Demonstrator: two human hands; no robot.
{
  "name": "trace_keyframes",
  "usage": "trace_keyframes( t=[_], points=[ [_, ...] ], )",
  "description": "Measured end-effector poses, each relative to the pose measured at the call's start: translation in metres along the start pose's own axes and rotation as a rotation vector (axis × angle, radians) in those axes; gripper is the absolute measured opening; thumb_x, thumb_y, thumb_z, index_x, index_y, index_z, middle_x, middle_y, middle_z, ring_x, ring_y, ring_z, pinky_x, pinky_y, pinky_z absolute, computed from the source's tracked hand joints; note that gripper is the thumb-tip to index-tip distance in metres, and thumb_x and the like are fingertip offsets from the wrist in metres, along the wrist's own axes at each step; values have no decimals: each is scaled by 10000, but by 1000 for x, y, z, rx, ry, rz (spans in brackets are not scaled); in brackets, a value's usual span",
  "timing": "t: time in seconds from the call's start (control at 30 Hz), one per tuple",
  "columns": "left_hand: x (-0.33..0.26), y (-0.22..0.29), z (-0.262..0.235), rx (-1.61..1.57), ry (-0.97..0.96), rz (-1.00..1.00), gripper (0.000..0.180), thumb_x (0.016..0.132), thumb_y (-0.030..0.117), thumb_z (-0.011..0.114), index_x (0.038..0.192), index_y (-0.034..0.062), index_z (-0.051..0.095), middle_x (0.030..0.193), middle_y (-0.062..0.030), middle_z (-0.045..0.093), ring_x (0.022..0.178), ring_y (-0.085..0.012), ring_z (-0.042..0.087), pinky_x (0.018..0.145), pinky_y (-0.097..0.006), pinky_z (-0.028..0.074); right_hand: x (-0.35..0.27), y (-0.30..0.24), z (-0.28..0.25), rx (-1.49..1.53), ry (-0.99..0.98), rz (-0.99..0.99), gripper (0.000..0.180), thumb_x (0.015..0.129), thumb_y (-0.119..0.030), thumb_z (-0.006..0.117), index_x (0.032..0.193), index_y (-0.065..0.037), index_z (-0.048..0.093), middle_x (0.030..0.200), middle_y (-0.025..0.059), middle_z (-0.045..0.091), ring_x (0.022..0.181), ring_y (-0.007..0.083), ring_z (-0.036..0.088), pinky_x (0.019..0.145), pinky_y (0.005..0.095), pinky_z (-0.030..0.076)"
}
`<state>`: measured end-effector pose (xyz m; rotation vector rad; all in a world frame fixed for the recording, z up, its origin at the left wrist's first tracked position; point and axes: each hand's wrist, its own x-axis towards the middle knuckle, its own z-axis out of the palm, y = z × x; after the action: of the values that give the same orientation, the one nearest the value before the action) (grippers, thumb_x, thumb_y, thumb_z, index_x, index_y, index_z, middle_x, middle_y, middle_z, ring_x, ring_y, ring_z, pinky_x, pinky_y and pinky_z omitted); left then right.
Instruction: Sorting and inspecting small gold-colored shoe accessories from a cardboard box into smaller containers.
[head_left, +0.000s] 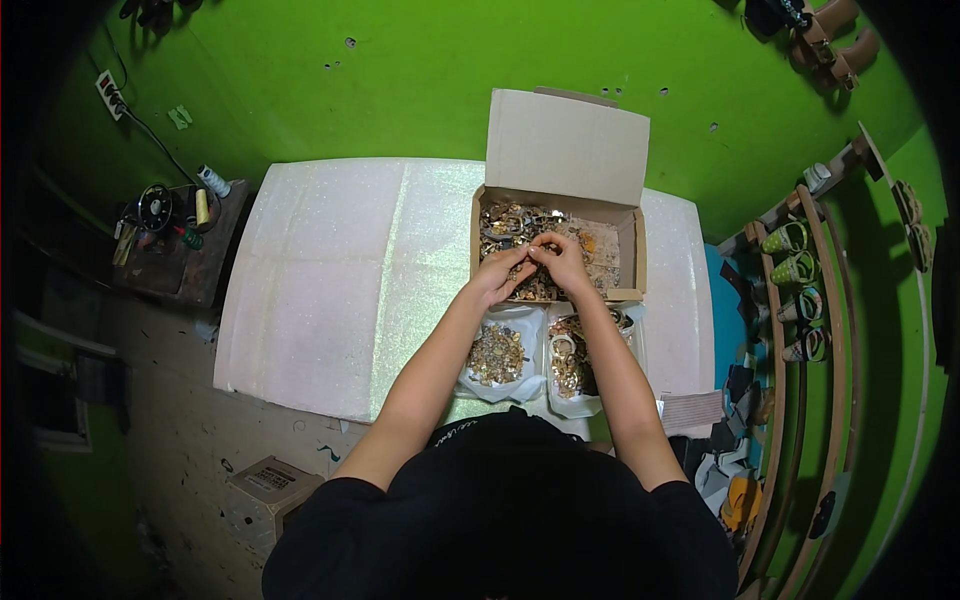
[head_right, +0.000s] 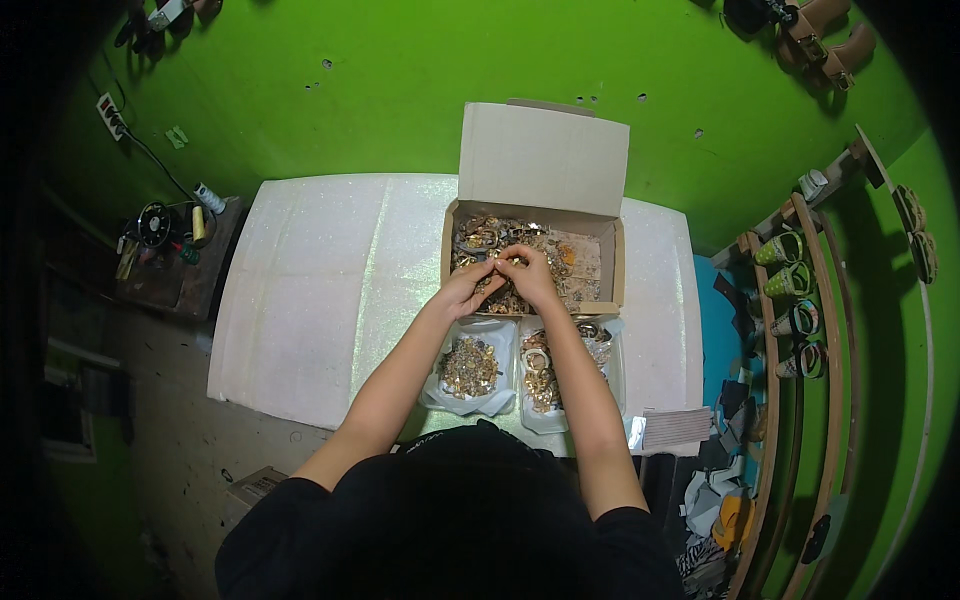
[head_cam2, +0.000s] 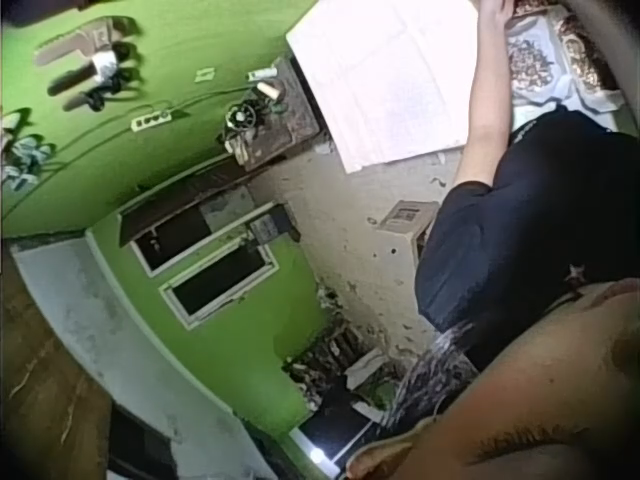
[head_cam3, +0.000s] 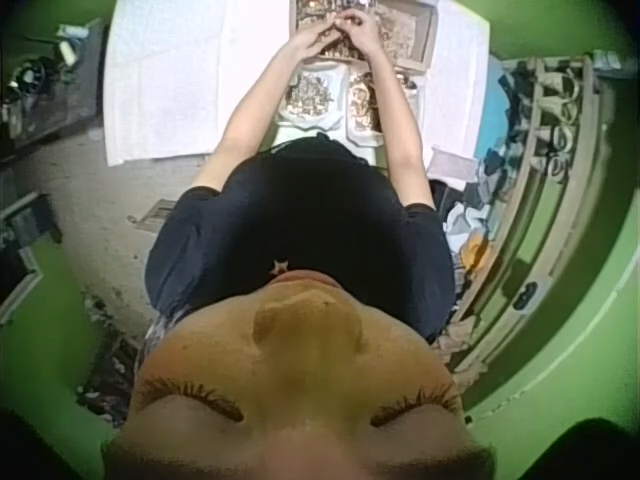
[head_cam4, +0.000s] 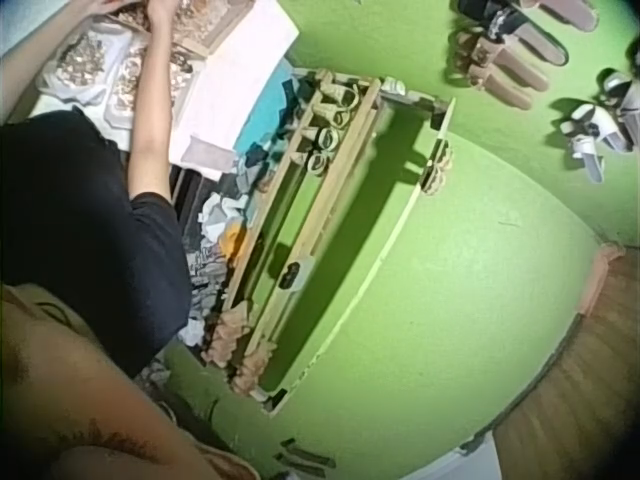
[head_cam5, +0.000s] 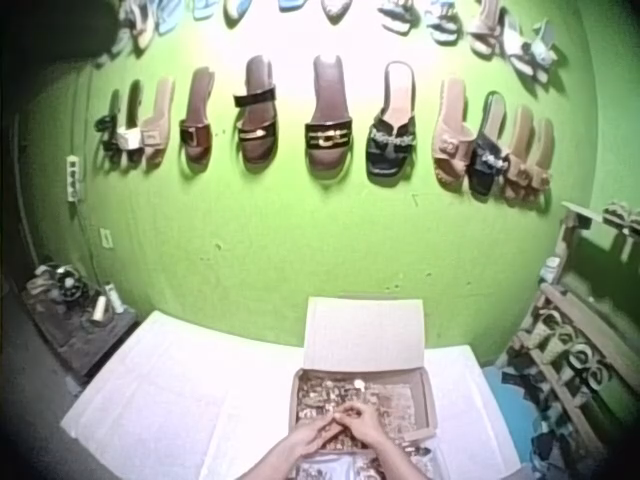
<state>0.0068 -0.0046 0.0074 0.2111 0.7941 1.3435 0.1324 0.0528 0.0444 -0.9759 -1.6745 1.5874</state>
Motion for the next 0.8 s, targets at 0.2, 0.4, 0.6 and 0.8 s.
trace_keyframes(
  t=[0.2, 0.4, 0.6, 0.8],
  points=[
    [1, 0, 0, -28, 34, 6, 222, 848, 120, 485, 1003, -36, 513, 927, -99, 528, 812, -143, 538, 740, -218, 500, -1, 9, 11, -109, 152, -44, 81, 758, -91, 580, 809, -28, 578, 723, 14, 572, 658, 76, 523, 589, 204, 424],
    [1, 0, 3, -40, 43, 8, 201, 842, 91, 487, 982, -49, 519, 930, -112, 534, 823, -155, 544, 725, -216, 505, 2, 18, 12, 209, 114, 242, 53, 790, -116, 542, 819, -75, 561, 697, 0, 557, 620, 71, 514, 467, 191, 390],
    [3, -1, 2, 10, 50, 7, 201, 839, 115, 500, 955, -48, 526, 892, -110, 543, 795, -154, 547, 712, -214, 507, -1, 13, 15, 192, 139, 304, 67, 798, -125, 530, 814, -72, 568, 683, -8, 547, 604, 82, 504, 501, 204, 404],
    [4, 0, 1, -28, 53, -2, 235, 840, 167, 505, 969, -28, 522, 950, -114, 537, 882, -163, 544, 749, -236, 507, -1, 6, 9, -485, 199, -313, 122, 740, -114, 586, 819, -22, 590, 767, 67, 533, 634, 171, 510, 604, 274, 416]
  ],
)
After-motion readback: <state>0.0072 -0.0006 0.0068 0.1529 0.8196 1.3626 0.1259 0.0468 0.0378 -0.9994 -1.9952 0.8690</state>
